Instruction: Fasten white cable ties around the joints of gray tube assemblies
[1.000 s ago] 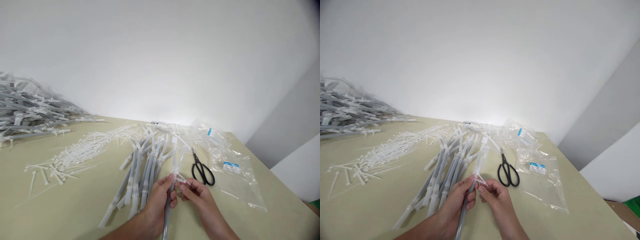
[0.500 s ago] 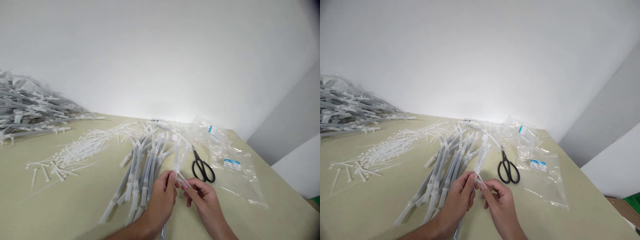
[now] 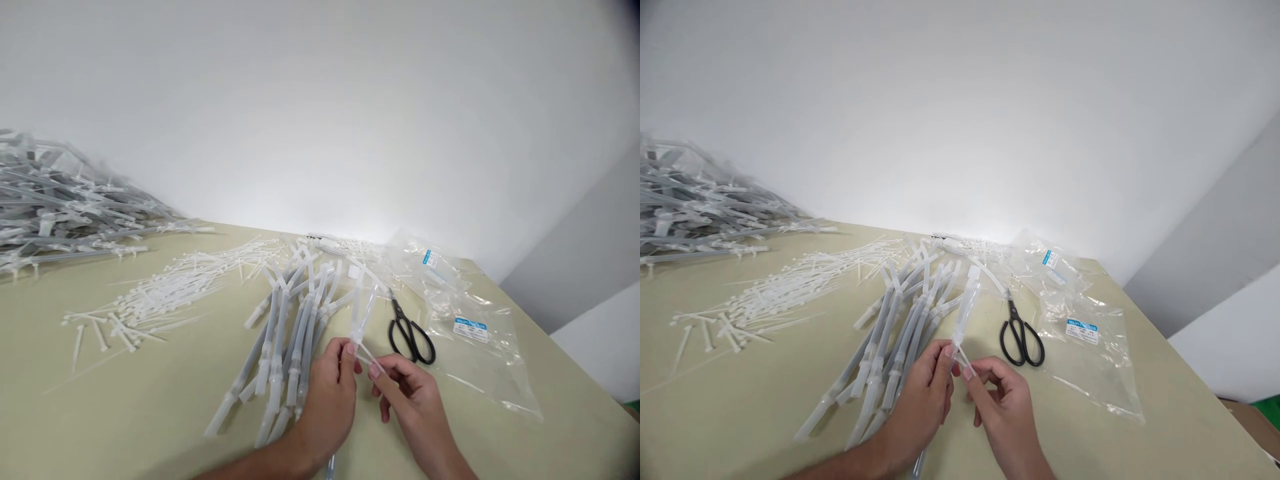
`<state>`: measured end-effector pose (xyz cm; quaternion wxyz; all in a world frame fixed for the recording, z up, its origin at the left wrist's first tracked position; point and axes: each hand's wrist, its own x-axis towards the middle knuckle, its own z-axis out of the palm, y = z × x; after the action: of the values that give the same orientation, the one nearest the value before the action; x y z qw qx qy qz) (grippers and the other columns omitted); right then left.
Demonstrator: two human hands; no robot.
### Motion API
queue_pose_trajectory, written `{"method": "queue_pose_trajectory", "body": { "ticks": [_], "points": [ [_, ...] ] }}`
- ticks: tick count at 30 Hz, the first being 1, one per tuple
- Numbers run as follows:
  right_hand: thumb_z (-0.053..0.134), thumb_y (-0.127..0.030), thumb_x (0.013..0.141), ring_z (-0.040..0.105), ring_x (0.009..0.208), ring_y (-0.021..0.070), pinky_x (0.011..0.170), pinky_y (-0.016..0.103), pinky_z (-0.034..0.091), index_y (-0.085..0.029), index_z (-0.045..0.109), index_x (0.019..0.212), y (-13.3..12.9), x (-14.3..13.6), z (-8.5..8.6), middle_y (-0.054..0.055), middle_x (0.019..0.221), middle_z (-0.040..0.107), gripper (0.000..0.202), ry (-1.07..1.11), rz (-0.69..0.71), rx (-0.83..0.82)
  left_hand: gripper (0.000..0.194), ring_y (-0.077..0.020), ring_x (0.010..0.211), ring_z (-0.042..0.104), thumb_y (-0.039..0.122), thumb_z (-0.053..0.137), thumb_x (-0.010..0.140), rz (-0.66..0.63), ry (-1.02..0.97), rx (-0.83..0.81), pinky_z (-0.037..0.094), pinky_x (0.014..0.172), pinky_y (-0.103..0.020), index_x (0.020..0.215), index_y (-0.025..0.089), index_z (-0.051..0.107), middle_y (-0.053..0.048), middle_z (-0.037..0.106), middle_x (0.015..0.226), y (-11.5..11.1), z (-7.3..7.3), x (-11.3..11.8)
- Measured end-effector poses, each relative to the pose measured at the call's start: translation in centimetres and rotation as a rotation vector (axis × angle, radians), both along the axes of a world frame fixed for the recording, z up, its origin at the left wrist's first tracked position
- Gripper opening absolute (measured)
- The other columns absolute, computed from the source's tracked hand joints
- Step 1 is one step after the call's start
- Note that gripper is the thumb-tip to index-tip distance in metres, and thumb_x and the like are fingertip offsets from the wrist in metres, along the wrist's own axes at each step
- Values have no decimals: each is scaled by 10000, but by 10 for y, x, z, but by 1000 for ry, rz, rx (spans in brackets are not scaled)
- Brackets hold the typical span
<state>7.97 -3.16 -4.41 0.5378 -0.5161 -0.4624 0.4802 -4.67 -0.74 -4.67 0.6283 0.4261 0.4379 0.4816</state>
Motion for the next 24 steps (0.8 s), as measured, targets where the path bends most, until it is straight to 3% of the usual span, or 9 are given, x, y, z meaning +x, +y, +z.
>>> {"method": "queue_pose_trajectory", "body": {
  "ticks": [6,12,18,24],
  "points": [
    [695,-442,714,452,485,118,361,209,412,-149,651,729,3,2,-5,5,563,532,297,-24,-45,-25,238,-125,491,399,427,545,813,13,27,41,262,486,-239,783,194,584,33,461,518,-3,3,1],
    [716,-445,687,478,495,136,361,223,416,-149,653,757,3,2,-4,18,582,555,311,10,-89,-31,233,-137,556,434,412,524,835,-2,98,117,284,524,-236,818,189,593,10,533,603,-7,9,1],
    [708,-439,701,453,471,119,357,215,410,-157,657,755,2,1,-3,-2,555,528,291,16,-65,-47,235,-141,643,477,411,458,879,-44,311,229,339,596,-240,821,195,529,-1,566,714,-8,11,1],
    [708,-420,709,482,487,124,358,213,426,-155,681,806,1,1,0,10,572,556,283,65,-33,-34,243,-129,635,461,418,441,887,-41,286,205,348,602,-232,829,196,522,12,534,695,-6,12,1]
  ]
}}
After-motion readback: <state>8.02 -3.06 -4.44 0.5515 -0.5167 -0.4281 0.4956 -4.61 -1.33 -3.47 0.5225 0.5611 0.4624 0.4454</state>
